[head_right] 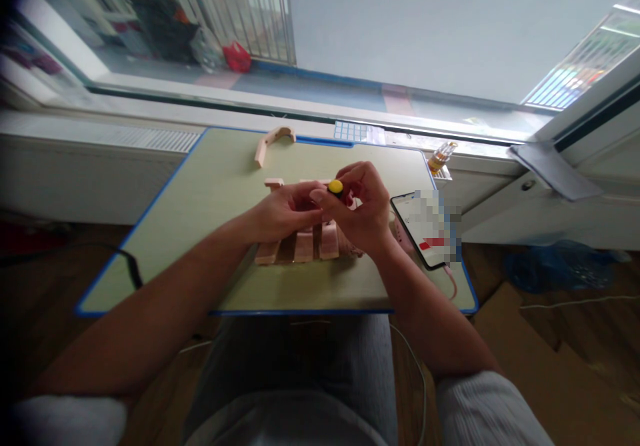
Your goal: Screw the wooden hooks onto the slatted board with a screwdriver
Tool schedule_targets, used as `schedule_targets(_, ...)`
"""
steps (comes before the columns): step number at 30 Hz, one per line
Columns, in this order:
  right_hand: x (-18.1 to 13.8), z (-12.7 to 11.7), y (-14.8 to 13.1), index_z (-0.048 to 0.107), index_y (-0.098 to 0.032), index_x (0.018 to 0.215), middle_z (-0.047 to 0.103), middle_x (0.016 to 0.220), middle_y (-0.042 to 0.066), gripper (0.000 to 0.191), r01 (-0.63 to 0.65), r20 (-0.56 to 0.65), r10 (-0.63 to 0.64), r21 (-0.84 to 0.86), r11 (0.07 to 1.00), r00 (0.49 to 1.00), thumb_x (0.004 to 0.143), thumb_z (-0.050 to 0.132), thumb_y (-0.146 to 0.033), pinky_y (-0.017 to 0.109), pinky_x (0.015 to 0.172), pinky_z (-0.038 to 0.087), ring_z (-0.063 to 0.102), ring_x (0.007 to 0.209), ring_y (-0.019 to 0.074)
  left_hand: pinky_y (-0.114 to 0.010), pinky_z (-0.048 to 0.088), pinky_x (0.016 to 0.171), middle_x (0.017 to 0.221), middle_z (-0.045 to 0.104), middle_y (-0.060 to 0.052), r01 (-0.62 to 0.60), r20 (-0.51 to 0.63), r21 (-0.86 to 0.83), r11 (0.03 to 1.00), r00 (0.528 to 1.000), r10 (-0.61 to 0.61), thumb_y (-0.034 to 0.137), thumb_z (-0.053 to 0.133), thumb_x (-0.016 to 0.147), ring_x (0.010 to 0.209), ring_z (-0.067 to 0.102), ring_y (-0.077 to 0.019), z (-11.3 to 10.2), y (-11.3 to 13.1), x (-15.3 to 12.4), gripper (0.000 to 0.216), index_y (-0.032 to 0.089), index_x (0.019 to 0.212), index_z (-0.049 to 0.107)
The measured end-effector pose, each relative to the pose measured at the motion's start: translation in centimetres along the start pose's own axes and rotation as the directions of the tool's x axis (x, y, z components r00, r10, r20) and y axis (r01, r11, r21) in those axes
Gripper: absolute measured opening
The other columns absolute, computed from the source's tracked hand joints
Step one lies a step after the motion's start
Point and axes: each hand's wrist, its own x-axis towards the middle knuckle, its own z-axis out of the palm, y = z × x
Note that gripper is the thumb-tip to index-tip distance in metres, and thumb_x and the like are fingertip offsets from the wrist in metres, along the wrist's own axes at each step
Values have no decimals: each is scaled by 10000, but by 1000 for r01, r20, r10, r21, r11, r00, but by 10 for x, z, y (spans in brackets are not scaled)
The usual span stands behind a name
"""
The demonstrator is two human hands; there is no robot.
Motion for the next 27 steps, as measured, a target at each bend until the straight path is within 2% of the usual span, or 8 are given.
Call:
schedule_targets(4,1,-9,-3,755,-292,1140,682,1011,12,246,-32,82,31,3,999,996,982,862,-447,344,644,529,633,814,158,-301,604,875,1110,802,-77,18,8,32,999,1000,-19,424,881,934,985,755,-181,0,1,0,358,173,1177,803)
schedule_targets(6,2,-14,-5,819,-302,1252,715,1084,34,259,-27,113,26,4,1000,993,1025,802,-426,358,662,537,657,837,166,-305,595,889,1159,806,-83,21,13,54,998,1000,-21,399,854,950,998,753,-177,0,3,0,338,172,1197,816)
schedule_targets(10,5,-17,-8,876,-283,1136,745,1067,52,203,22,107,-15,-63,998,994,1045,756,-420,376,685,553,683,872,189,-325,597,920,1175,809,-88,0,21,106,994,1000,-2,398,829,955,1047,752,-199,-2,5,0,325,174,1191,834)
schedule_targets(13,6,-14,-7,845,-272,1050,746,1028,50,172,41,87,-32,-106,994,996,1030,780,-430,380,699,559,687,883,195,-320,593,919,1178,798,-93,-5,34,141,990,999,0,408,804,979,1061,741,-200,-4,8,-1,312,170,1179,839)
schedule_targets(15,5,-12,-5,794,-269,1000,715,999,33,151,30,69,-24,-88,996,997,1004,822,-417,365,684,544,664,855,179,-300,580,863,1140,787,-86,9,50,152,988,999,-16,417,808,985,987,723,-177,-4,9,-1,316,163,1171,831)
schedule_targets(18,3,-7,-1,673,-272,934,640,939,-11,260,7,29,-6,-28,1000,1000,942,896,-406,333,642,511,606,791,149,-282,558,787,1060,754,-64,18,48,139,990,999,-25,435,849,960,883,677,-148,-3,8,-2,346,153,1154,802)
schedule_targets(24,1,-1,1,570,-281,911,621,927,-26,389,-5,11,6,-29,1000,1000,903,933,-420,323,623,500,579,779,143,-315,604,872,970,721,-41,23,15,40,999,1000,-23,455,864,951,961,722,-182,0,1,-1,347,168,1107,745)
schedule_targets(27,1,-4,0,647,-285,985,643,947,-18,325,-9,25,10,-16,1000,1000,899,942,-391,331,646,516,594,799,152,-332,615,934,1049,763,-66,34,14,34,999,999,-34,454,842,973,1030,748,-199,0,2,-1,353,170,1169,771)
